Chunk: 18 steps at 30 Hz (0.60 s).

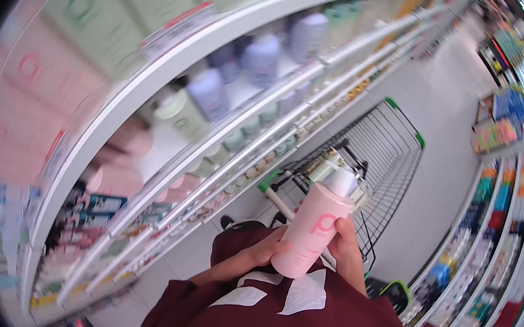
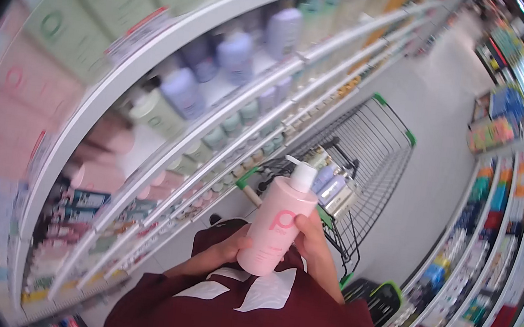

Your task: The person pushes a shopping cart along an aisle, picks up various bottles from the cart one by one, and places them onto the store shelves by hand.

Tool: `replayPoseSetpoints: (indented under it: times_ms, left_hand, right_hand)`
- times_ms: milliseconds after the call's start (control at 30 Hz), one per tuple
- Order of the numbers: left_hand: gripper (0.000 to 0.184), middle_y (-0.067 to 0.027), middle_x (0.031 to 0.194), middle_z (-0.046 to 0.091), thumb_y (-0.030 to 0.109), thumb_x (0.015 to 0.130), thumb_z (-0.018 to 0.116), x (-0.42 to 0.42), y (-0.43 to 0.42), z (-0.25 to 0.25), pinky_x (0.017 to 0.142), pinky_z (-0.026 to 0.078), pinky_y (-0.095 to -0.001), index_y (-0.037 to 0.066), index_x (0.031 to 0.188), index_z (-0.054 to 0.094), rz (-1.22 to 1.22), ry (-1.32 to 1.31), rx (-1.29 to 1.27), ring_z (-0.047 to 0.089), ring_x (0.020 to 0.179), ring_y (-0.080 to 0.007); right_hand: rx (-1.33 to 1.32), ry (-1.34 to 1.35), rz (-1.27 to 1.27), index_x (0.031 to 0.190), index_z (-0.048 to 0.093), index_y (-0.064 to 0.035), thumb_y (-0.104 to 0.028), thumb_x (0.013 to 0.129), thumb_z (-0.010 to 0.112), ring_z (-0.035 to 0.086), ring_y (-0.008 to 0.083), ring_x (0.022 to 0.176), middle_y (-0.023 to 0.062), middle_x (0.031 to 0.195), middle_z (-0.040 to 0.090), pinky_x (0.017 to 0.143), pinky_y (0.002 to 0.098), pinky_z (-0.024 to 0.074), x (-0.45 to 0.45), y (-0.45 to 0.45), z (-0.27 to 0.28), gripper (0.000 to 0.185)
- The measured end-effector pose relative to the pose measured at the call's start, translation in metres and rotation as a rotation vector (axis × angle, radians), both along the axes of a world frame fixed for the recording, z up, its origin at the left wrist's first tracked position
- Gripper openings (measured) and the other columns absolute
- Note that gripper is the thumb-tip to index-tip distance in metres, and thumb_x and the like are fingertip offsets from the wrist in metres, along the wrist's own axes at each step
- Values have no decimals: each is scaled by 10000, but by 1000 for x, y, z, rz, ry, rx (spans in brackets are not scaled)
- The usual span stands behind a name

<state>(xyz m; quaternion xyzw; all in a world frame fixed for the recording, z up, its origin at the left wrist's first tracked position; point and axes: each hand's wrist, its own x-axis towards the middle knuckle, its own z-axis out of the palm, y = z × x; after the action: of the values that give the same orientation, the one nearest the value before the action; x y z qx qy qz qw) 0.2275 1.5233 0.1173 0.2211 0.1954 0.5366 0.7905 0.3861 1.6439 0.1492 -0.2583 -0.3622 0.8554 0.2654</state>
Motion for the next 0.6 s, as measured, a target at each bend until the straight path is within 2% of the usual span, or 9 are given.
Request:
replayPoseSetpoints:
  times_ms: [67,100,167,200,233,300,333,400,600]
  left_hand:
    - [940,-126,1327,585,586,809,735,-10,-13,-12,1007,468,-334,-56,1425,431,2,72,-1,579,1197,-185]
    - [940,-126,1327,585,586,809,735,-15,-18,-11,1007,468,-334,-56,1425,431,44,69,-1,579,1197,-185]
    - [963,-163,1360,566,534,776,775,-26,-24,-3,1036,462,-371,-39,1456,406,119,216,-9,583,1221,-230]
    - [985,-136,1374,554,500,766,786,-35,-29,6,1072,408,-355,-37,1483,376,124,263,-30,531,1259,-203]
    - [985,-136,1374,554,500,766,786,-42,-34,7,1072,408,-355,-37,1483,376,154,260,-34,531,1259,-203]
    - [918,-163,1331,563,466,778,773,-55,-43,9,1059,422,-378,-29,1453,395,270,508,52,560,1216,-245]
    - [918,-163,1331,563,466,778,773,-63,-50,8,1059,422,-378,-29,1453,395,298,508,49,560,1216,-245]
    - [913,-194,1311,571,451,762,782,-80,-64,5,1052,427,-387,-32,1438,401,297,763,71,568,1211,-268]
    - [887,-192,1284,595,416,759,807,-115,-110,6,1030,447,-379,-36,1420,425,436,806,52,591,1189,-295]
  right_hand:
    - [37,-53,-34,1416,435,46,-623,749,782,657,327,1135,228,1278,622,966,467,553,-8,-3,-3,1007]
    - [39,-55,8,1416,435,46,-623,749,782,657,327,1135,228,1278,622,966,467,553,-10,-3,-5,1007]
    - [96,-69,44,1460,385,16,-475,774,832,591,218,1183,126,1300,585,947,376,516,-15,-5,-7,955]
    - [132,-118,65,1427,418,26,-499,728,869,592,200,1161,109,1285,592,933,360,508,-21,-6,-2,984]
    - [134,-120,95,1427,418,26,-499,728,869,592,200,1161,109,1285,592,933,360,508,-27,-8,5,984]
    - [319,-291,182,1394,445,32,-549,690,884,592,191,1135,95,1255,599,932,348,499,-43,-10,20,1014]
    - [361,-318,206,1361,474,35,-565,677,890,599,180,1099,84,1209,617,929,344,496,-54,-13,25,1001]
    - [407,-324,250,1352,484,37,-551,678,896,604,177,1091,84,1197,623,925,345,499,-69,-21,29,985]
    - [513,-366,339,1308,519,44,-456,668,927,629,176,1033,97,1147,649,892,336,516,-118,-51,33,908]
